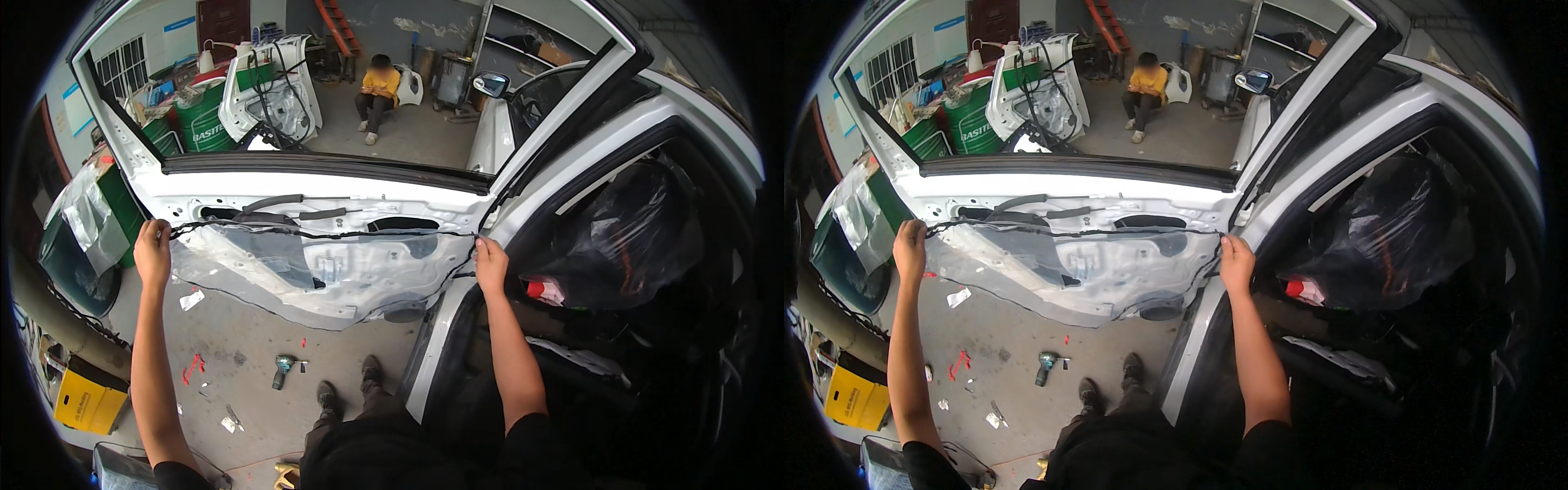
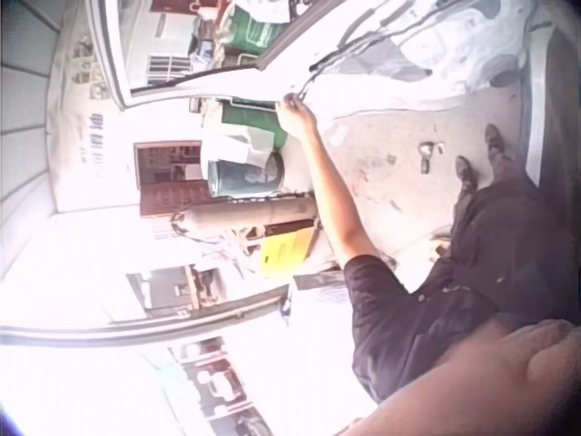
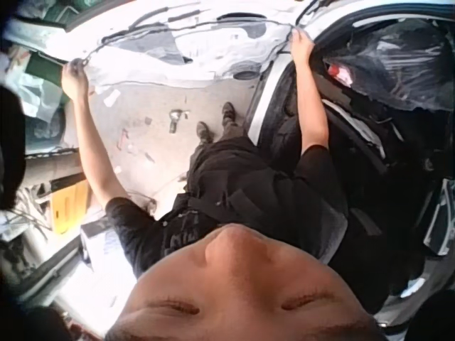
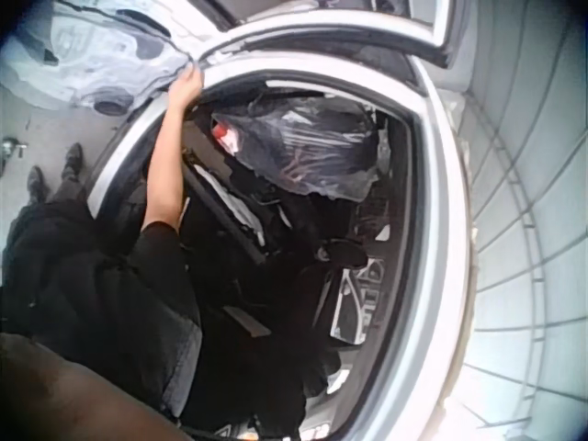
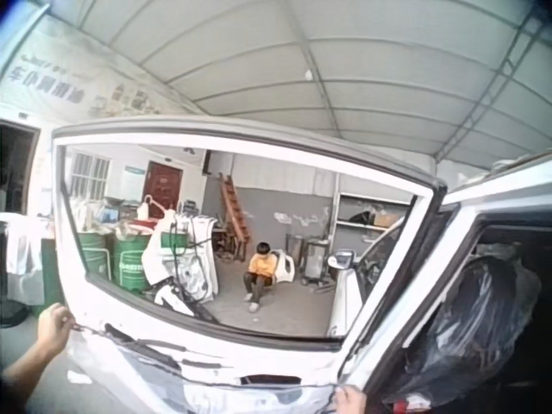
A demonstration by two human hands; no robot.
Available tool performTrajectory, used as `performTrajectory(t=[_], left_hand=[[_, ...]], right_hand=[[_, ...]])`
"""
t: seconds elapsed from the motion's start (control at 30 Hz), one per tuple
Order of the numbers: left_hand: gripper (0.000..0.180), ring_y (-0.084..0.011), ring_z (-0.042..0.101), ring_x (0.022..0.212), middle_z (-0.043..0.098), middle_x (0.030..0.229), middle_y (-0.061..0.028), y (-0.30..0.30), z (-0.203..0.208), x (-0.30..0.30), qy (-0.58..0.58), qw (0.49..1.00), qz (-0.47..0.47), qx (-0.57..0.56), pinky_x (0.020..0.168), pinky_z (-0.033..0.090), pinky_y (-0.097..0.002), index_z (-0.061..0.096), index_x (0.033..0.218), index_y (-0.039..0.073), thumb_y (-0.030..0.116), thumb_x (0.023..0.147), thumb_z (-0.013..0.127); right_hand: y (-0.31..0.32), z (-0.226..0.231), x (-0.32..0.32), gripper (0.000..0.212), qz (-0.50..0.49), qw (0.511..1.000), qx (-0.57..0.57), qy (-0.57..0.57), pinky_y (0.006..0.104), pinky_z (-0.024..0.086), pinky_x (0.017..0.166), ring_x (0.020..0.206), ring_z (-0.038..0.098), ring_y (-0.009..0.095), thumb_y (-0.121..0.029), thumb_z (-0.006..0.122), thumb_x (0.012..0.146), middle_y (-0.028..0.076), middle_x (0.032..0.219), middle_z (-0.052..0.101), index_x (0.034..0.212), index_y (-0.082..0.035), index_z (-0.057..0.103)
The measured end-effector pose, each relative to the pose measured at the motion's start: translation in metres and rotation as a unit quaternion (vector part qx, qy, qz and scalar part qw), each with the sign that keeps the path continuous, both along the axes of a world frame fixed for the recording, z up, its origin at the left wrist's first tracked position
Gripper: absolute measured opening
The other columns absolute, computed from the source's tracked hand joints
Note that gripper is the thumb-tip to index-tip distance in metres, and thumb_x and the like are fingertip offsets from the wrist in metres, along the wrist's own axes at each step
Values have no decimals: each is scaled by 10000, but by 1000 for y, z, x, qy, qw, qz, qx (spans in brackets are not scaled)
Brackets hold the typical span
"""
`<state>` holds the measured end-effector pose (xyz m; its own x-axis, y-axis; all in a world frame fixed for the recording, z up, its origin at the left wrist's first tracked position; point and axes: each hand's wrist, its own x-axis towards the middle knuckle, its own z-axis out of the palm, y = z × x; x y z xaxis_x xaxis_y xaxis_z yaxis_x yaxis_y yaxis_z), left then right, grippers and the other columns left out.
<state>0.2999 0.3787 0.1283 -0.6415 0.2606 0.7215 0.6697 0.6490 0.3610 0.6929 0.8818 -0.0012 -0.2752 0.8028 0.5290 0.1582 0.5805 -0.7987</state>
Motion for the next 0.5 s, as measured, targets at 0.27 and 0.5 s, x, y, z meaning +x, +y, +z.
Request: performTrajectory(t=[0.27,0.5], left_hand=[[105,-296,621,773,631,874,-106,5,1,-7,47,999,-2,-4,683,470,-366,640,905,32,132,889,614],[115,-319,623,819,630,903,-125,5,4,-6,33,999,-7,-25,728,473,-363,630,926,14,121,892,603]], right_hand=[[14,3,-21,193,-52,996,65,-26,397,489,718,783,625,363,-145,585,906,187,854,649,964,12,681],[14,1,-13,183,-41,990,122,-58,415,492,734,820,619,385,-130,579,902,190,882,649,957,16,676]])
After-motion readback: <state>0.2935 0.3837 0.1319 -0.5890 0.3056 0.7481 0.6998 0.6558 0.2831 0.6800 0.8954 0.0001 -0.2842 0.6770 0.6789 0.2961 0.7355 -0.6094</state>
